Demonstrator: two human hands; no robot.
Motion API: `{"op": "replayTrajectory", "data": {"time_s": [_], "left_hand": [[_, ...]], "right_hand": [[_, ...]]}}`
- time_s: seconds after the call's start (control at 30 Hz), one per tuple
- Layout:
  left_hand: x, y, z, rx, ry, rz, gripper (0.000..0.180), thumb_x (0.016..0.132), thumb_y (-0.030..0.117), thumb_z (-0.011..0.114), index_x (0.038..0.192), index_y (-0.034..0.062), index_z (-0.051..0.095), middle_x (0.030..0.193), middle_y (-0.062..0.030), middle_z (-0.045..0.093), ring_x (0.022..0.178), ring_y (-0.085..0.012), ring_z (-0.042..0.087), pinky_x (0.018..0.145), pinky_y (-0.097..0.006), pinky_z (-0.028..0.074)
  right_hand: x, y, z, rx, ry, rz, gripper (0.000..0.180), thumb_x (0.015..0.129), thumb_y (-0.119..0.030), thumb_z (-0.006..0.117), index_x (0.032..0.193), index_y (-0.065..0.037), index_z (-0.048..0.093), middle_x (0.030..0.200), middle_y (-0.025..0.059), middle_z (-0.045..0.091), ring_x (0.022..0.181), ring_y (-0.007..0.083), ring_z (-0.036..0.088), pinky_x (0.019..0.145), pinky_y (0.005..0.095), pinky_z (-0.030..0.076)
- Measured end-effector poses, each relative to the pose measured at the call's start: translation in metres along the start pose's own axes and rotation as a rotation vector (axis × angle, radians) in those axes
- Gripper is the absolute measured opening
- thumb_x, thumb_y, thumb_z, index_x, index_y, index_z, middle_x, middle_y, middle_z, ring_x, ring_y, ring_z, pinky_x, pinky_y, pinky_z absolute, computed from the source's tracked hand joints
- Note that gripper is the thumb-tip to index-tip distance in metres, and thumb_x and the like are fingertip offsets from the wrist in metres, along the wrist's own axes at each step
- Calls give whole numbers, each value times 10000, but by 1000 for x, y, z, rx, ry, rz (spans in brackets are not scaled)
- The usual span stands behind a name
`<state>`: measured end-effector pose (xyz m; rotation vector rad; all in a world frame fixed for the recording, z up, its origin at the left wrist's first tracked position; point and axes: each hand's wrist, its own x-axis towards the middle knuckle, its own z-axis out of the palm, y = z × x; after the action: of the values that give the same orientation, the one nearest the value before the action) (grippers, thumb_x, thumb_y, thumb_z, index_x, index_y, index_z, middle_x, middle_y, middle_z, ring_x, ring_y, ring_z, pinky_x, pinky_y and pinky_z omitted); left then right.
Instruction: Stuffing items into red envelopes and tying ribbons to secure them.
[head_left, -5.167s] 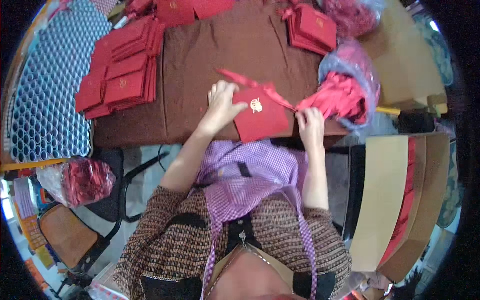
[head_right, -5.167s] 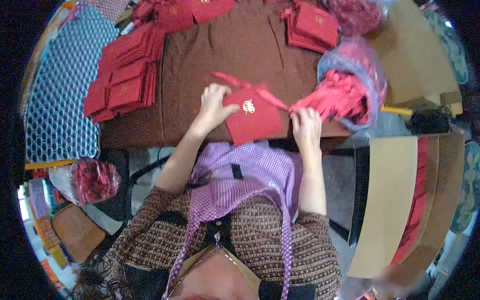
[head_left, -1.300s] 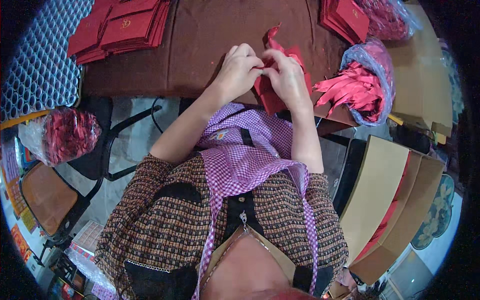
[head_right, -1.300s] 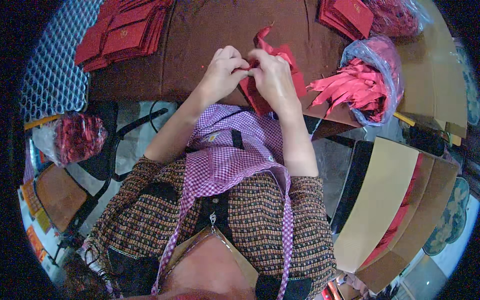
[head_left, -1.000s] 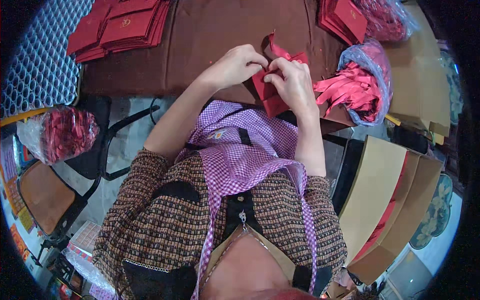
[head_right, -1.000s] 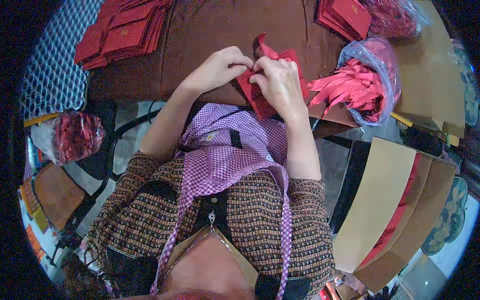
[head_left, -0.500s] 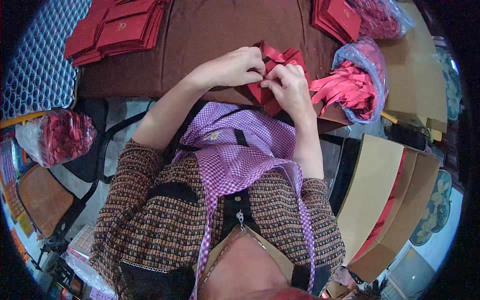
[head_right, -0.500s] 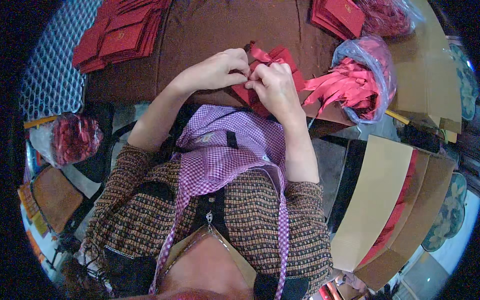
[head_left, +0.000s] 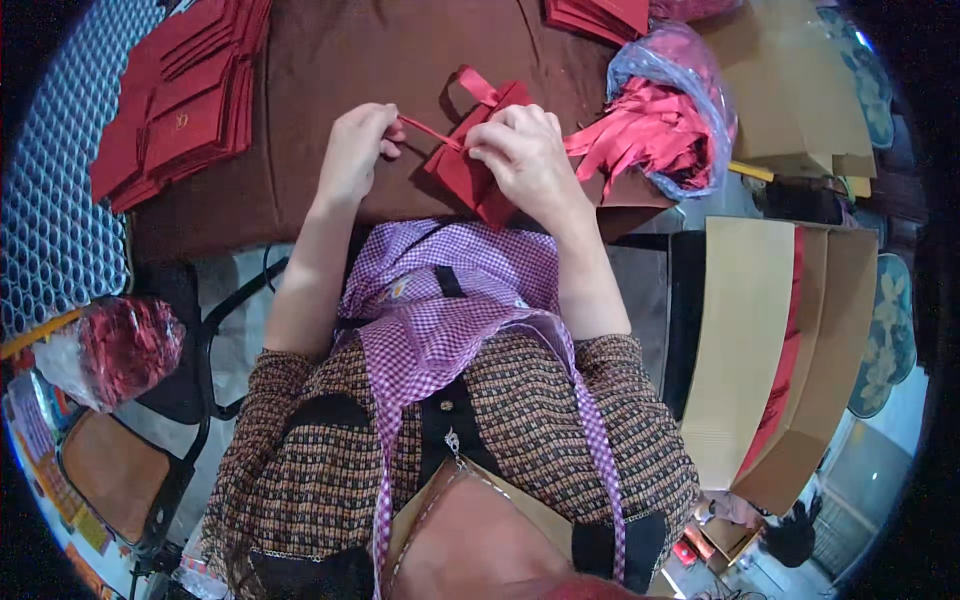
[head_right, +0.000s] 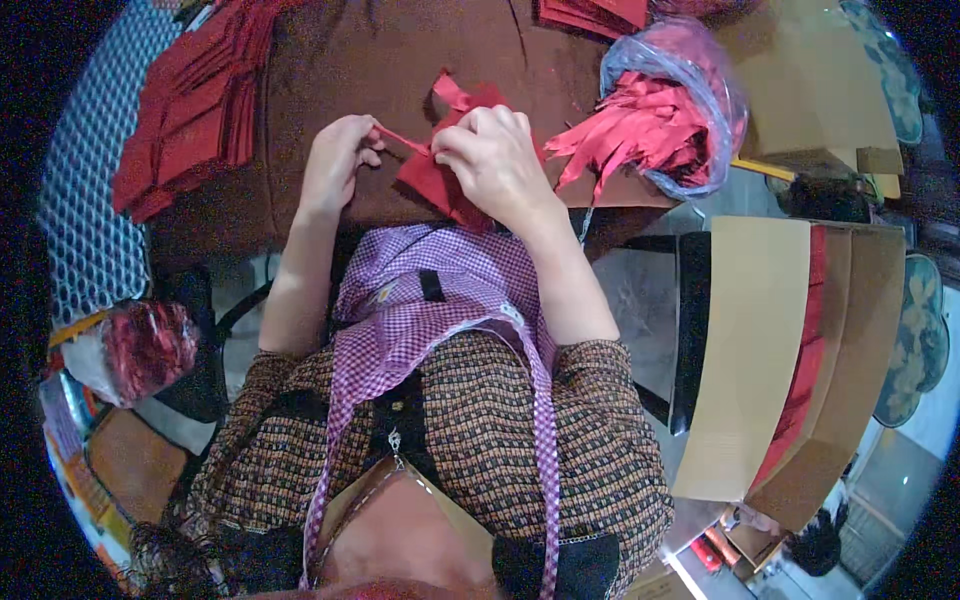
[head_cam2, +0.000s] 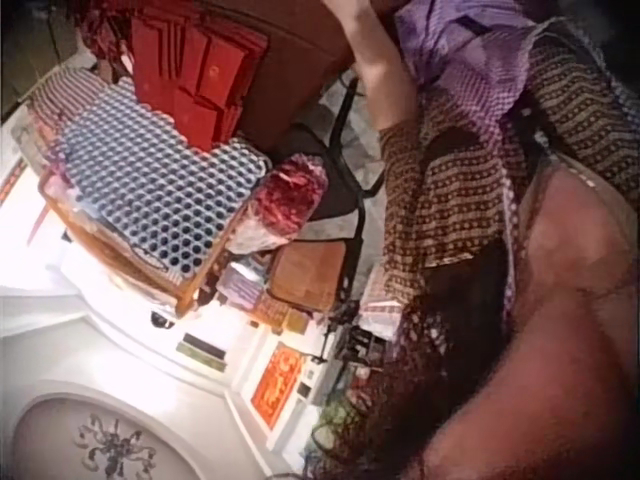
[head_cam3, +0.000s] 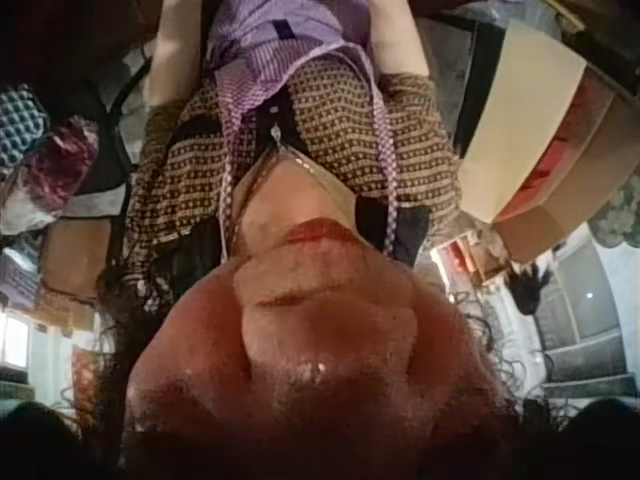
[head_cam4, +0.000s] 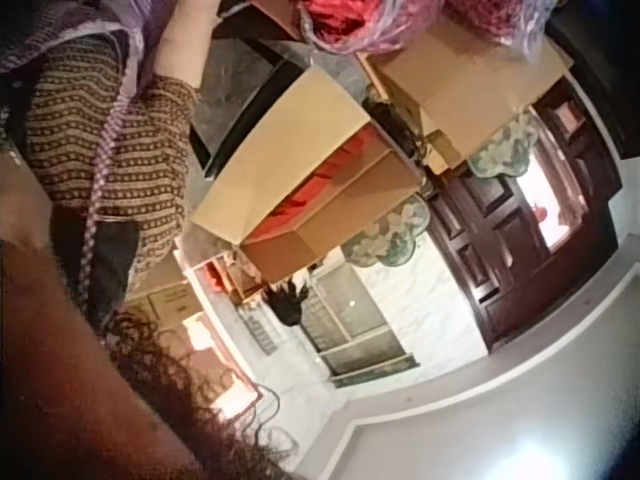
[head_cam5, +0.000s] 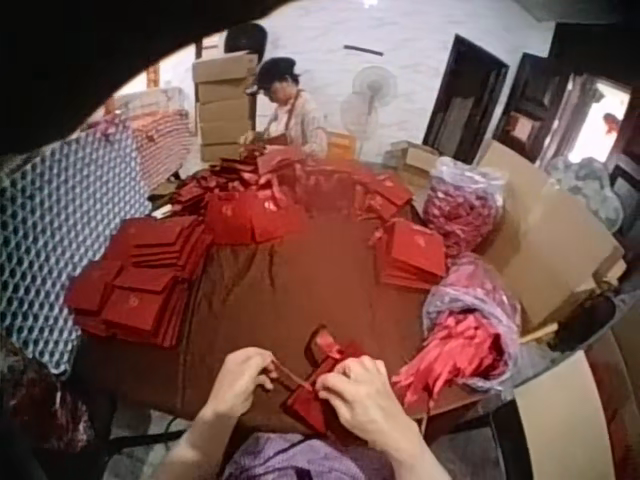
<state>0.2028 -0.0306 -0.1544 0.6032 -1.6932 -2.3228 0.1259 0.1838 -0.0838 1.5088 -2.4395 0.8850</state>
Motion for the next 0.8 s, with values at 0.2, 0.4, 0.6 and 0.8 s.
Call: {"op": "replayTrajectory", "data": {"time_s": [0.2, 0.4, 0.6, 0.8], "left_hand": [[-15, 8, 12, -421, -340, 112, 248, 962, 192, 432, 914, -5, 573, 1050, -211, 615, 851, -231, 612, 745, -351, 508], [-25, 11, 36, -917, -515, 67, 271, 986, 278, 389, 975, 66, 558, 1158, -253, 579, 1153, -399, 513, 1003, -522, 384], [-31, 8, 45, -927, -445, 100, 267, 989, 252, 379, 958, 64, 566, 1116, -203, 611, 1165, -393, 507, 1026, -527, 363], [-33, 37, 41, -845, -448, 241, 265, 989, 236, 381, 934, 50, 561, 1115, -210, 596, 1150, -387, 514, 1008, -561, 380]], "right_hand": [[-6, 5, -3, 358, 77, 101, 132, 734, 8, 686, 848, -53, 660, 1051, 105, 462, 916, 214, 543, 808, 325, 461], [-17, -4, 3, 562, 258, 146, 762, 685, -226, 804, 1316, -2, 439, 1363, 129, 368, 1056, 200, 544, 884, 318, 462], [-49, -46, 22, 31, 172, 200, 941, 675, -198, 761, 1411, 39, 225, 1455, 318, 172, 1313, 455, 284, 1042, 481, 295], [-64, -18, 28, 186, 174, 253, 678, 758, 20, 563, 1371, 89, 283, 1330, 290, 421, 1239, 410, 426, 1032, 450, 341]]}}
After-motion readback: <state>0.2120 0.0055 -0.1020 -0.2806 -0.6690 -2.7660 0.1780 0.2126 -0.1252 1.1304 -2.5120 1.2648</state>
